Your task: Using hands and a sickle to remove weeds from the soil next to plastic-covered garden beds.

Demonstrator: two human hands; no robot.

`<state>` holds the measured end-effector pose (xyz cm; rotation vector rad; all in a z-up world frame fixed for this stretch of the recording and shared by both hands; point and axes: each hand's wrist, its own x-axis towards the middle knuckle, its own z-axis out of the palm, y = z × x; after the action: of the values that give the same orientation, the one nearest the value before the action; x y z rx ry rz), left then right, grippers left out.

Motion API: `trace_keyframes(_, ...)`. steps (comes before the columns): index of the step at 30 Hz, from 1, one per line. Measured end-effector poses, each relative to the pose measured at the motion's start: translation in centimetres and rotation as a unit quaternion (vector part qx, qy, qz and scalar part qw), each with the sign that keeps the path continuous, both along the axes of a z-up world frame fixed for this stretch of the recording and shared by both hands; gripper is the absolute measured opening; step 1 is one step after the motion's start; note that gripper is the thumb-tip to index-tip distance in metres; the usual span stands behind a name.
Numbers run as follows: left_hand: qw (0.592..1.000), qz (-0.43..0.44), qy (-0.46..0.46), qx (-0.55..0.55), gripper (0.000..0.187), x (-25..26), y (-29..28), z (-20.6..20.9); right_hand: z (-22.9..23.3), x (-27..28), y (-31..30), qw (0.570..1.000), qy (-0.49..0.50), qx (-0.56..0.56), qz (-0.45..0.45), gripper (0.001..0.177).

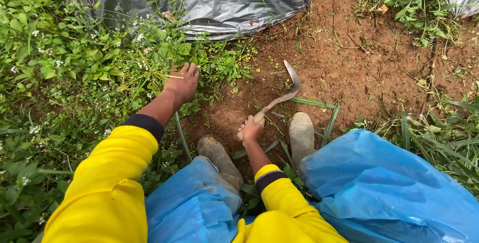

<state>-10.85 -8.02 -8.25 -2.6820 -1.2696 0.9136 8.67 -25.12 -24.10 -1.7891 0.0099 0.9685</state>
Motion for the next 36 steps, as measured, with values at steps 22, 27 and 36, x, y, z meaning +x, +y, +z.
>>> trace_keyframes(22,1.0,0.02,0.001,-0.015,0.06,0.3,-0.4,1.0,-3.8,-1.5,-1.9,0.96,0.043,-0.03,0.273,0.083)
trace_keyframes(27,1.0,0.015,-0.009,-0.019,0.059,0.5,0.8,-1.2,-3.8,-0.5,-2.8,0.945,0.025,-0.027,0.324,0.083)
trace_keyframes(36,1.0,0.015,0.001,-0.013,0.067,-0.5,1.0,-3.2,-6.6,-1.1,-2.4,0.981,0.027,0.022,0.191,0.045)
